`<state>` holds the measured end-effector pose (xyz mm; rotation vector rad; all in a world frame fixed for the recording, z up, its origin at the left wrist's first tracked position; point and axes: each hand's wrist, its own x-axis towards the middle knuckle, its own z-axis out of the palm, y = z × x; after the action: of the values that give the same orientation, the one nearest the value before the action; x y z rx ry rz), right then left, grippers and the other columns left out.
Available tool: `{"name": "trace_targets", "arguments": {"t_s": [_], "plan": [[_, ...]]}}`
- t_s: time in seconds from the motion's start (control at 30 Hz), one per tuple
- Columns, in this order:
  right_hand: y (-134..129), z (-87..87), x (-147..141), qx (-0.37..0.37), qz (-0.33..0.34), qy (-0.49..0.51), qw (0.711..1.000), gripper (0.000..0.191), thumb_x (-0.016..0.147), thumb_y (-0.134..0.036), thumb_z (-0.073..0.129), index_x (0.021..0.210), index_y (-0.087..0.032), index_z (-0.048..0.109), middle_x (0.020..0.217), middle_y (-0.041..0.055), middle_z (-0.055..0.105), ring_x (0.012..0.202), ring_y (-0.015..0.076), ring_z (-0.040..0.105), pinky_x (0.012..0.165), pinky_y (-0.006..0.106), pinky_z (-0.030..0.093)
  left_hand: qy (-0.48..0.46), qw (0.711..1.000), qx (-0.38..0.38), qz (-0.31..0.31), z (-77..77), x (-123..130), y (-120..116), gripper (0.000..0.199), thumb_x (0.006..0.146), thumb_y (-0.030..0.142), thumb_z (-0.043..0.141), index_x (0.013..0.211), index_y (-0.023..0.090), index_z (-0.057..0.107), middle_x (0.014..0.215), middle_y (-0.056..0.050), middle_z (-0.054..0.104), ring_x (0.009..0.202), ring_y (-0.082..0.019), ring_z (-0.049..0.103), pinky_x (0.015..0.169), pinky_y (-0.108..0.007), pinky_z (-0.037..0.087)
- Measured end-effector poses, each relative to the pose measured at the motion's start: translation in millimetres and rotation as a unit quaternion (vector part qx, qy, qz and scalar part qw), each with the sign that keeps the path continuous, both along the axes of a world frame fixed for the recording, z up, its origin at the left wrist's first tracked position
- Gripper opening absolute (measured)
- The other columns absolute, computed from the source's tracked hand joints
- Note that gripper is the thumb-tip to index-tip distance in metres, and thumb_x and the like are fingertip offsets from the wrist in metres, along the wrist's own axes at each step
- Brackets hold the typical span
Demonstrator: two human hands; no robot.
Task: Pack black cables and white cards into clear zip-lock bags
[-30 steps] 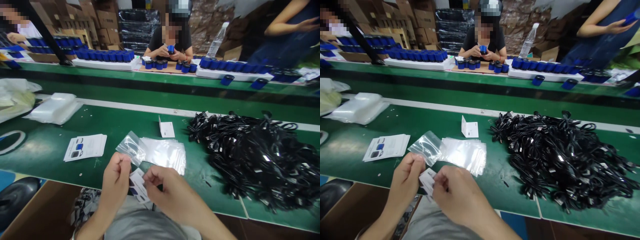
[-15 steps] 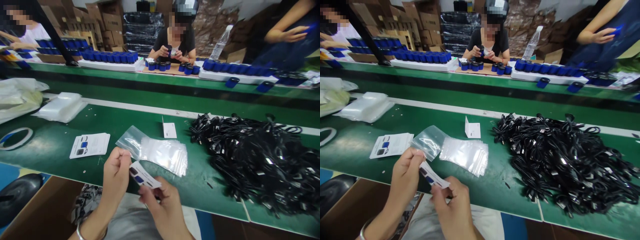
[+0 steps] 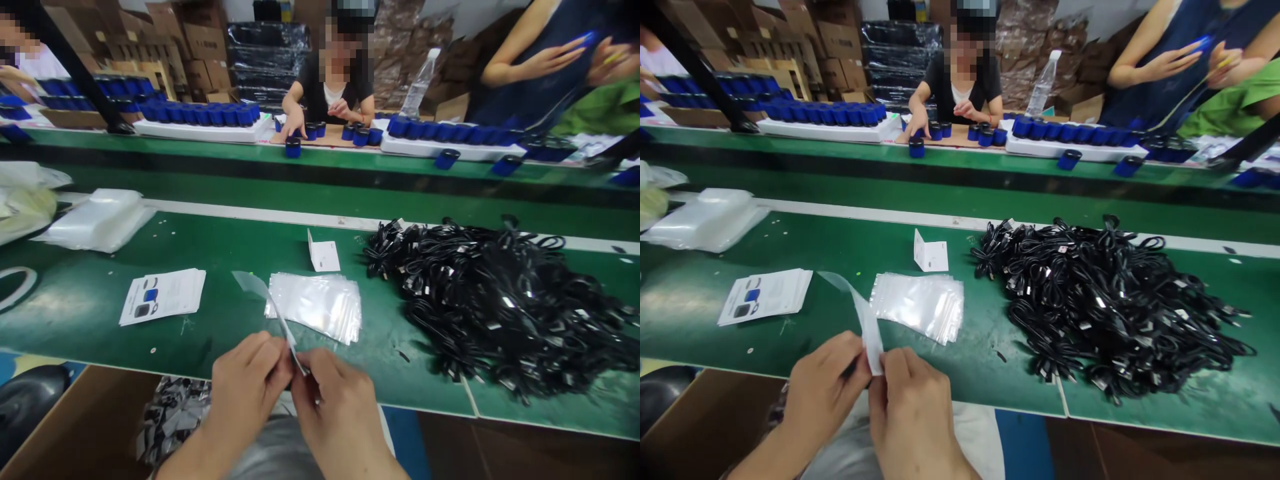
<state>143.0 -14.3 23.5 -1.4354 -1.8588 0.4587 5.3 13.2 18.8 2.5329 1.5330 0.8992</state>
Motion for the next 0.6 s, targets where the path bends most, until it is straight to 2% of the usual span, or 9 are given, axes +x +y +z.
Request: {"name": "trace_targets", "arguments": {"t_s": [0.07, 0.17, 0.27, 0.3, 0.33, 0.4, 0.47, 0.53, 0.6], "plan": [[0, 5.6, 5, -0.037, 0.032, -0.017, 0.999, 0.022, 0.084, -0.011, 0.041, 0.085, -0.017, 0.063, 0.067, 0.0074, 0.065, 0.053, 0.0223, 0.062, 0.047, 0.030, 0.043, 0.020, 0.999, -0.003, -0.034, -4.0, 1, -3, 0.024, 0.089, 0.015, 0.043, 0.069, 0.019, 0.055, 0.060, 0.001, 0.052, 0.054, -0.013, 0.051, 0.052, -0.021, 0.038], [1, 10.3, 15, -0.101, 0.090, 0.002, 0.991, 0.024, 0.086, -0.011, 0.042, 0.093, -0.016, 0.064, 0.076, 0.0079, 0.068, 0.060, 0.0213, 0.065, 0.051, 0.029, 0.045, 0.016, 0.999, -0.014, -0.042, -4.5, 0, -5, 0.020, 0.088, 0.013, 0.043, 0.074, 0.019, 0.057, 0.071, 0.000, 0.051, 0.056, -0.011, 0.052, 0.051, -0.020, 0.040], [5, 8.0, 22, -0.138, 0.001, 0.068, 0.988, 0.012, 0.085, -0.016, 0.053, 0.082, -0.018, 0.063, 0.067, 0.0026, 0.066, 0.055, 0.0171, 0.062, 0.052, 0.025, 0.043, -0.005, 0.999, -0.012, -0.050, -0.6, -3, -7, 0.016, 0.086, 0.013, 0.045, 0.078, 0.020, 0.057, 0.083, -0.001, 0.045, 0.061, -0.010, 0.053, 0.053, -0.018, 0.044], [8, 5.9, 22, -0.141, -0.033, 0.103, 0.984, 0.006, 0.083, -0.017, 0.058, 0.085, -0.018, 0.063, 0.070, 0.0021, 0.066, 0.057, 0.0157, 0.062, 0.053, 0.023, 0.043, -0.012, 0.998, -0.014, -0.058, 0.3, -5, -7, 0.014, 0.086, 0.014, 0.046, 0.080, 0.021, 0.057, 0.086, -0.001, 0.043, 0.064, -0.011, 0.053, 0.055, -0.019, 0.046], [11, 3.4, 22, -0.140, -0.047, 0.136, 0.980, 0.010, 0.081, -0.016, 0.062, 0.091, -0.017, 0.063, 0.076, 0.0024, 0.067, 0.061, 0.0147, 0.062, 0.055, 0.022, 0.044, -0.016, 0.997, -0.019, -0.067, 0.5, -7, -8, 0.012, 0.085, 0.014, 0.047, 0.082, 0.021, 0.056, 0.089, -0.002, 0.042, 0.068, -0.012, 0.054, 0.058, -0.020, 0.047], [16, -2.6, 19, -0.130, -0.006, 0.177, 0.976, 0.016, 0.080, -0.013, 0.063, 0.095, -0.018, 0.063, 0.083, 0.0021, 0.067, 0.067, 0.0123, 0.062, 0.060, 0.019, 0.044, -0.021, 0.996, -0.032, -0.086, -1.2, -10, -8, 0.010, 0.085, 0.016, 0.048, 0.084, 0.022, 0.056, 0.092, -0.002, 0.041, 0.073, -0.014, 0.055, 0.060, -0.021, 0.049], [20, -9.0, 13, -0.119, 0.042, 0.177, 0.976, 0.009, 0.078, -0.009, 0.063, 0.078, -0.018, 0.065, 0.072, -0.0012, 0.064, 0.062, 0.0099, 0.058, 0.057, 0.017, 0.041, -0.025, 0.994, -0.046, -0.101, -5.0, -13, -9, 0.009, 0.085, 0.018, 0.048, 0.085, 0.023, 0.055, 0.095, -0.003, 0.042, 0.077, -0.014, 0.056, 0.060, -0.021, 0.050], [22, -14.5, 7, -0.109, 0.025, 0.158, 0.981, 0.017, 0.073, -0.008, 0.067, 0.061, -0.016, 0.060, 0.059, -0.0039, 0.056, 0.055, 0.0090, 0.052, 0.053, 0.017, 0.035, -0.033, 0.993, -0.063, -0.098, -8.6, -15, -10, 0.009, 0.086, 0.020, 0.048, 0.086, 0.024, 0.055, 0.098, -0.003, 0.042, 0.080, -0.014, 0.057, 0.060, -0.020, 0.050], [21, -18.1, 1, -0.111, -0.014, 0.162, 0.980, 0.018, 0.069, -0.007, 0.069, 0.060, -0.016, 0.057, 0.057, -0.0051, 0.053, 0.053, 0.0083, 0.049, 0.051, 0.018, 0.033, -0.050, 0.992, -0.090, -0.078, -9.8, -13, -14, 0.009, 0.086, 0.021, 0.047, 0.085, 0.024, 0.055, 0.100, -0.002, 0.042, 0.082, -0.014, 0.057, 0.063, -0.020, 0.049]]}}
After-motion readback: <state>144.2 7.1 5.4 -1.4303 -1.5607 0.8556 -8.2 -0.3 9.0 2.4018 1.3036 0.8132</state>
